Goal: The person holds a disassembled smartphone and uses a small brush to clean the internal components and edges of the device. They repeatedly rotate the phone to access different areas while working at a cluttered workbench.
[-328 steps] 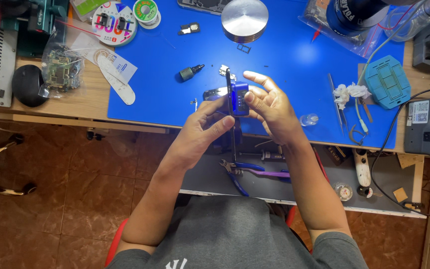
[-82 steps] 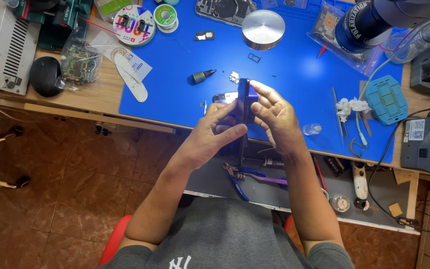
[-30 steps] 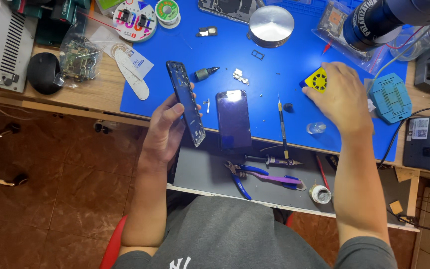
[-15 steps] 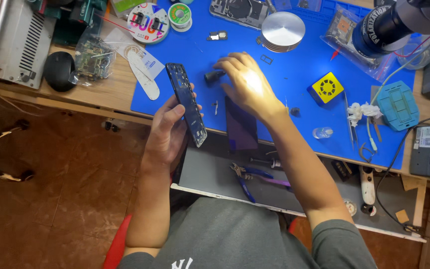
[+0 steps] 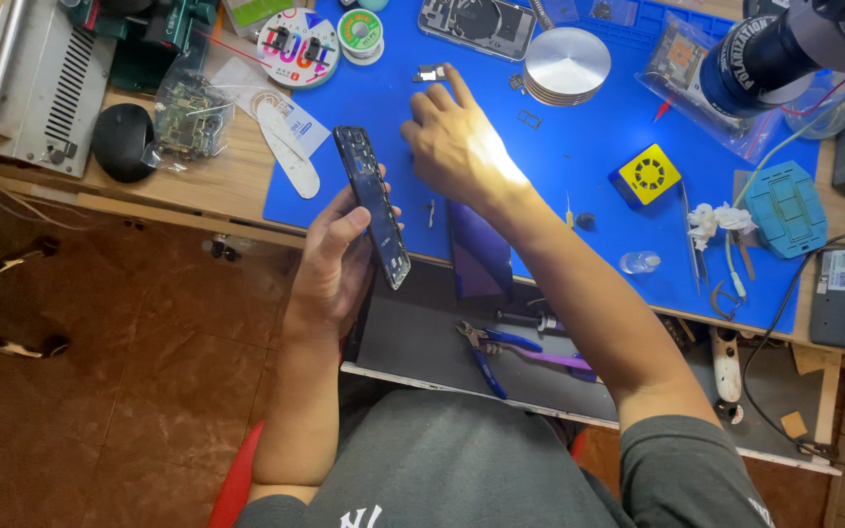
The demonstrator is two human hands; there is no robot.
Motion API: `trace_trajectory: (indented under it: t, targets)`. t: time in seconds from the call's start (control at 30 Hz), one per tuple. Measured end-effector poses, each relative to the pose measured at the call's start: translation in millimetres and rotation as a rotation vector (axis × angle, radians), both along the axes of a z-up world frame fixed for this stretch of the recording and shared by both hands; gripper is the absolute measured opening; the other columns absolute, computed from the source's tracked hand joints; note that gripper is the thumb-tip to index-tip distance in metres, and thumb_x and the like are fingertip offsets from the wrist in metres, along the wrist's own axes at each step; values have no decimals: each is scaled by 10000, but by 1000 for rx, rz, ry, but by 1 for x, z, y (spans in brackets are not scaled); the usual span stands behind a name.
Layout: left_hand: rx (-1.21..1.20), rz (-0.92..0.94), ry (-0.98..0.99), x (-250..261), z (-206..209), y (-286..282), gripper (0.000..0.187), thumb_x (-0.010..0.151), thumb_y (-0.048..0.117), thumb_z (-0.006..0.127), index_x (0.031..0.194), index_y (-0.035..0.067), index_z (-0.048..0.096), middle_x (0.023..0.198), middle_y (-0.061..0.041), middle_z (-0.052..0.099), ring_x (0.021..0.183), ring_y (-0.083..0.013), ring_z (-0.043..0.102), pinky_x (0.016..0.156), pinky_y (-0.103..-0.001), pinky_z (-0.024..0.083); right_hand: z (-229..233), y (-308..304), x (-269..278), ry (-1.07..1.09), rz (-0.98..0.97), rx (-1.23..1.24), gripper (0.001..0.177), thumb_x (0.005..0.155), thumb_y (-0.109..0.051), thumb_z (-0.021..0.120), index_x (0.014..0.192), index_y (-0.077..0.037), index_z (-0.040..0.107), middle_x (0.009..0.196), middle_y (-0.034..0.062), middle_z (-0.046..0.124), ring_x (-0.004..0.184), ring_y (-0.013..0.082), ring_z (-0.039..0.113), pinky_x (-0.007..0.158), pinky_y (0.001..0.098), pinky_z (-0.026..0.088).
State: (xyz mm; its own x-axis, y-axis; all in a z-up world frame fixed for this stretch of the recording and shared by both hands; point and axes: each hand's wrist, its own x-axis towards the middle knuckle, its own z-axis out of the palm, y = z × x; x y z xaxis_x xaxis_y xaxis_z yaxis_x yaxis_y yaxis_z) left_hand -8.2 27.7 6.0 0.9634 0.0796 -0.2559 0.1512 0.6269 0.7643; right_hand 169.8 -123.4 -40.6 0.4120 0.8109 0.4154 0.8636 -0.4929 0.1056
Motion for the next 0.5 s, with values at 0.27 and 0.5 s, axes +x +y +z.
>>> trace_trajectory:
  t: [0.27,0.5]
  targets:
    - [-41,12,29,-1,-1,5,677,874,265,708,1484,10,562,1236,-61,650,1037,-190,658,928,-296,550,54,-49,-34,237,13,197,446,903,-156,822,1293,-6,666,1140,218,641,1048,428,633,1162,656,360]
    - [55,-13,-108,11,-27,7,743,944,314,698,1547,-38,446,1332,-150,562,1170,-258,602,1111,-463,524,78,-168,-152,563,-594,333,227,1108,-97,632,1314,-30,701,1054,153,705,881,293,699,836,436,570]
